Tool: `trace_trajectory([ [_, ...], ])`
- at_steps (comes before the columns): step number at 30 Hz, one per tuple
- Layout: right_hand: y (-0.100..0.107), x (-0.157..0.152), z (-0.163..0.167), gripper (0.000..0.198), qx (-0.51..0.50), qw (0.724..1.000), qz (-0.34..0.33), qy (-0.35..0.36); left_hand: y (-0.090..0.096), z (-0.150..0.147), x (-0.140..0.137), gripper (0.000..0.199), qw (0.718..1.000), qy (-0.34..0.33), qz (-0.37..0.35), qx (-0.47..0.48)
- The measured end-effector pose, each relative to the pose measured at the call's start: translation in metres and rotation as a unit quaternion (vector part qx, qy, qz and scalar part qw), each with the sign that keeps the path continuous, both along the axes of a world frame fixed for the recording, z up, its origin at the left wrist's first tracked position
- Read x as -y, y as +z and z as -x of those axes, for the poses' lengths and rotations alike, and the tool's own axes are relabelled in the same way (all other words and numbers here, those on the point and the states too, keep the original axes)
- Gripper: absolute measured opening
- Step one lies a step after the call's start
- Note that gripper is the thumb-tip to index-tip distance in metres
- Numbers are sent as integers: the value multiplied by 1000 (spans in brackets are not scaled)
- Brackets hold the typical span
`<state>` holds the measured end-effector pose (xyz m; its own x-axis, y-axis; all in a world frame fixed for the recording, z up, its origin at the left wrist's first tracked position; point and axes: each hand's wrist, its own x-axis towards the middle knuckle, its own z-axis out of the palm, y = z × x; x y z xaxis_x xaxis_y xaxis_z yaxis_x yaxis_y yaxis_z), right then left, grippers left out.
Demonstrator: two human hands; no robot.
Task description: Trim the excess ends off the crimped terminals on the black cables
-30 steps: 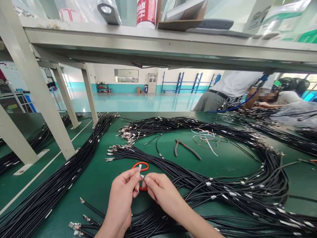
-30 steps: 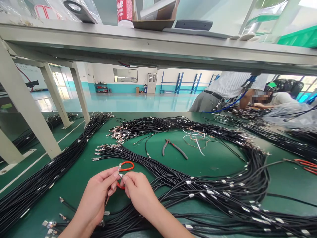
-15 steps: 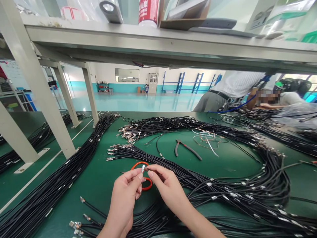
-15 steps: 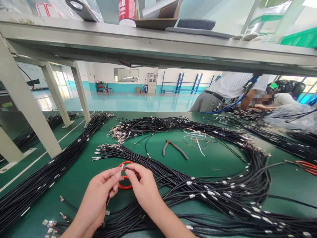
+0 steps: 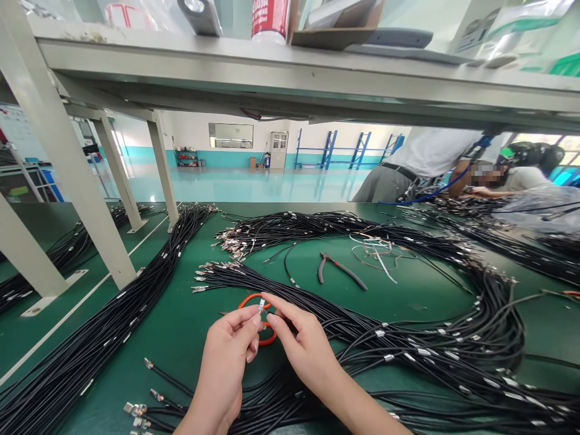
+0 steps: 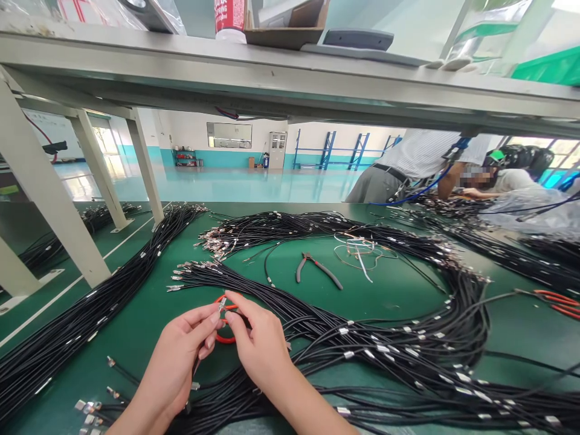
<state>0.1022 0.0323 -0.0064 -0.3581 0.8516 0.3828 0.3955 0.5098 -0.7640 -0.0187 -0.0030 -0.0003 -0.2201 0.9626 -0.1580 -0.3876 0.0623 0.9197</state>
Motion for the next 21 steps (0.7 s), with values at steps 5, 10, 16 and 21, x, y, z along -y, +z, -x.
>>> trace_trajectory([
  [5,-1,-1,0,34,18,1000,-22,2,-1,0,0,33,1000,-13,-9,10],
  [10,0,-2,0,33,20,999,-41,10,-1,1,0,33,999,-22,-6,23],
  [16,2,-3,-2,32,33,998,-60,16,0,2,1,33,998,-37,-10,40],
  [21,0,-5,-3,31,34,996,-72,26,0,3,1,30,998,-41,-12,46],
])
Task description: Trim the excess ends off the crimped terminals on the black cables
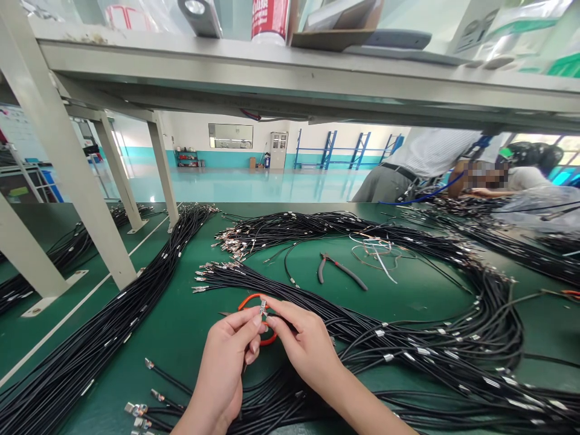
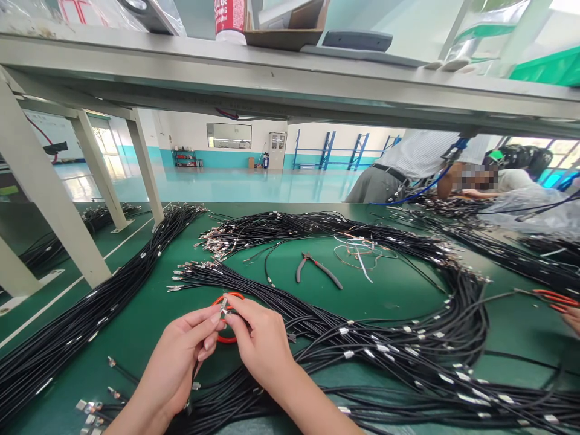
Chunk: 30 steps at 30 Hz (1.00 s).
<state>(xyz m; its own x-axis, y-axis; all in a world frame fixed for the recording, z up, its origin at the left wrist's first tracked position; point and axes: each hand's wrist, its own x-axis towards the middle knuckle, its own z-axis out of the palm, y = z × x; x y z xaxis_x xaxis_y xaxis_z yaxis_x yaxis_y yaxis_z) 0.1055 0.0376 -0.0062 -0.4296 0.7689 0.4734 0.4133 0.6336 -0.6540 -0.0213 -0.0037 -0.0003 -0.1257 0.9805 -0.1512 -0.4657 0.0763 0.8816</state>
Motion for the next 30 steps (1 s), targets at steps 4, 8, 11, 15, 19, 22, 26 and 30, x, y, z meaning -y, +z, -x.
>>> trace_trajectory([
  [4,-1,-1,-1,31,-1,1000,-14,10,0,0,0,30,1000,3,1,2],
  [8,0,-3,-3,29,9,999,-31,19,0,0,-1,29,1000,0,-2,5],
  [11,1,-5,-5,29,17,998,-47,30,0,1,-1,28,1000,-3,1,9],
  [15,1,-9,-8,30,44,995,-77,40,0,1,-1,28,1000,-8,2,14],
  [19,2,-13,-11,31,83,989,-115,49,0,1,0,28,1000,-14,1,20],
  [22,3,-14,-11,32,103,984,-137,54,-1,1,-1,24,1000,-17,6,14],
  [26,6,-21,-17,31,118,976,-172,61,-1,1,-1,23,1000,-16,17,5],
  [30,10,-33,-31,29,71,987,-147,-6,-1,0,1,24,999,-28,21,-2],
])
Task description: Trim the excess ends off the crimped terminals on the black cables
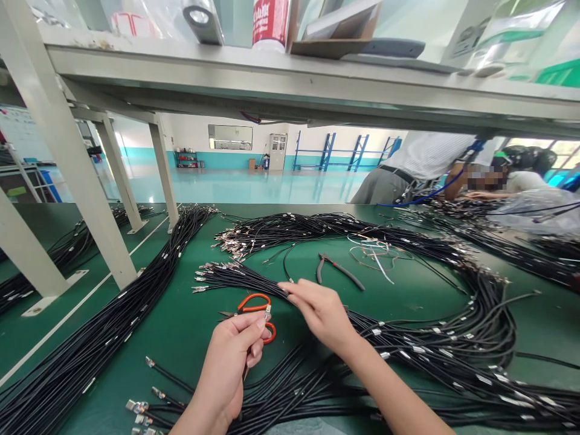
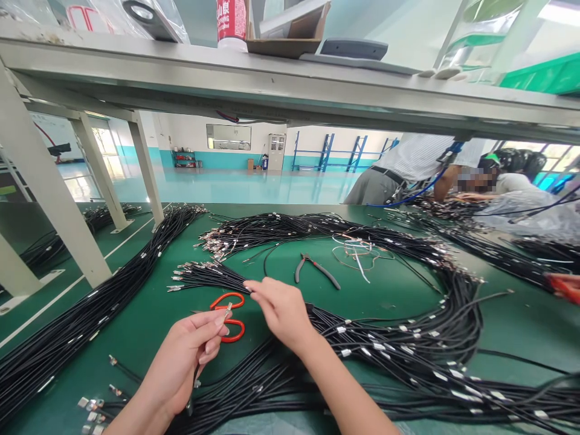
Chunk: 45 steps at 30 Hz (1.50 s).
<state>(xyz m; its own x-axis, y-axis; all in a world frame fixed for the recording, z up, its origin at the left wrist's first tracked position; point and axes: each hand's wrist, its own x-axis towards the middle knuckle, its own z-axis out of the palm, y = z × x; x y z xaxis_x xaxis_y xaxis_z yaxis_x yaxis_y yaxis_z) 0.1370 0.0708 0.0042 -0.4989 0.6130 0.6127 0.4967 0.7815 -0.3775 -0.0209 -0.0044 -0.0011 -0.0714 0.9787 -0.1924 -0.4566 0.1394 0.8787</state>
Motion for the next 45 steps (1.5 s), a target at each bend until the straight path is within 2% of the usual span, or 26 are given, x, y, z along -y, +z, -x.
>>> trace_trajectory([
  [3,4,-1,-3,28,-83,994,75,-20,-1,-1,1,24,1000,-5,-4,-6],
  [8,9,17,14,27,-151,961,231,30,-1,-2,0,24,1000,8,-11,-16],
  [10,9,23,22,24,-163,950,266,28,0,-2,0,23,999,5,-19,-26],
  [15,2,27,31,10,-182,946,269,-2,2,-4,2,25,998,-6,-29,-53],
  [22,-6,29,32,9,-199,940,272,53,0,-2,3,21,999,-23,-30,-24],
  [26,-4,28,29,11,-198,926,309,90,2,-1,2,18,999,-28,-45,-2],
  [29,-2,28,29,13,-206,922,318,83,4,-2,2,19,998,-31,-47,-4],
  [36,-5,27,29,10,-209,931,290,72,4,-4,3,20,998,-20,-43,-39],
  [45,-8,26,30,11,-229,901,340,140,5,-2,3,19,998,-28,-56,-11],
])
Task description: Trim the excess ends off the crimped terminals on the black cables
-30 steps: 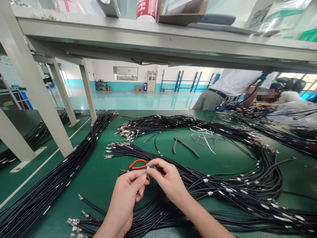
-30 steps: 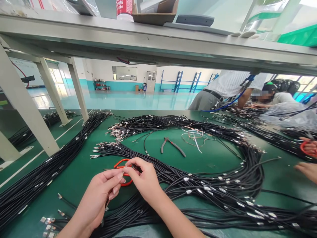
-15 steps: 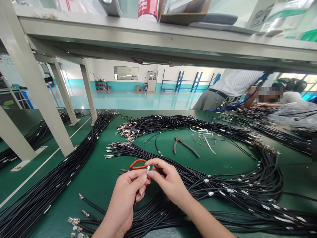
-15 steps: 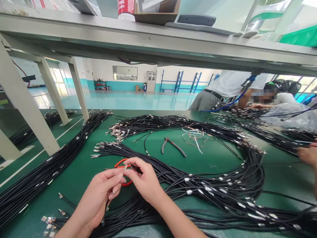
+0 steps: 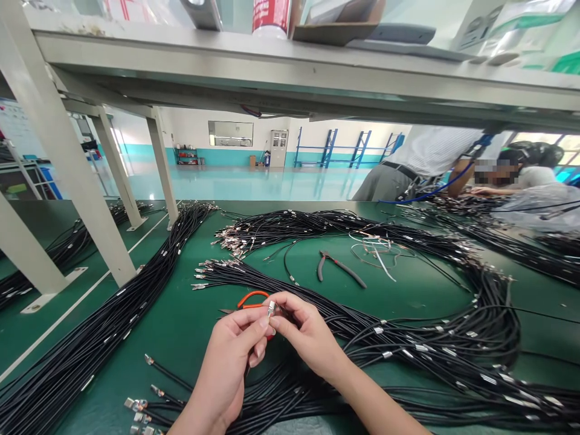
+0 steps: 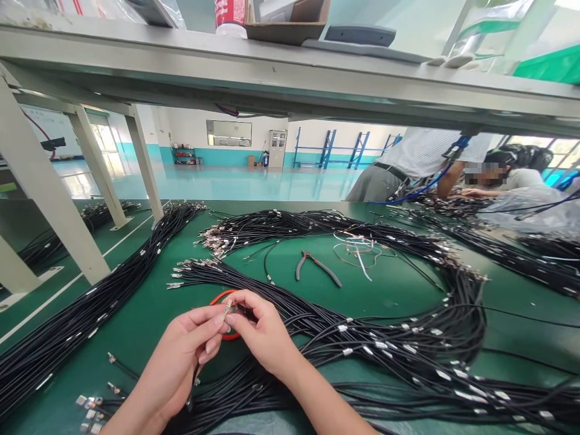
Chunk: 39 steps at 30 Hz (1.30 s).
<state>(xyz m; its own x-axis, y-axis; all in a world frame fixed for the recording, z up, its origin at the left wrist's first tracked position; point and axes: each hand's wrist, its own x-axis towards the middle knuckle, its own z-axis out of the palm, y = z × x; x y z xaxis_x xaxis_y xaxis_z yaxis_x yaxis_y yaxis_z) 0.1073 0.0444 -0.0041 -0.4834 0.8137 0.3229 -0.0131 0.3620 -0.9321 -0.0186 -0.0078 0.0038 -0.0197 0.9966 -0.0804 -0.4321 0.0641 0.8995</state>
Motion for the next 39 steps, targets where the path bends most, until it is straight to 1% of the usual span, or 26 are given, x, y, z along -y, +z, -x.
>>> trace_trajectory([
  [5,5,0,-3,15,4,999,-6,-48,1,-3,0,22,999,26,13,-34],
  [9,11,-1,-6,16,15,999,-4,-49,2,-6,1,23,995,63,12,-74],
  [13,16,-2,-7,17,6,998,26,-50,0,-8,1,23,989,88,-2,-122],
  [17,18,-1,-6,18,0,996,64,-59,-3,-10,1,24,979,115,4,-169],
  [20,18,-1,-5,19,-1,995,74,-64,-4,-11,2,29,975,131,8,-179],
  [23,18,-1,-5,19,-2,995,75,-67,-5,-13,3,32,972,140,-20,-189],
  [26,17,-1,-6,18,1,996,59,-67,-5,-13,4,26,963,142,-51,-225],
  [28,16,-1,-6,17,4,997,47,-68,-3,-12,3,25,964,136,-31,-226],
  [30,16,-2,-7,17,7,997,41,-69,-1,-10,2,26,974,111,9,-200],
  [32,15,-2,-7,17,7,997,39,-72,1,-7,1,26,986,54,30,-157],
  [35,15,-2,-7,17,5,997,40,-72,4,-3,0,24,996,-33,26,-83],
  [37,15,-2,-6,17,4,997,40,-64,4,-2,0,23,997,-42,24,-63],
  [39,15,-2,-5,18,5,997,45,-55,3,-1,0,22,997,-15,21,-78],
])
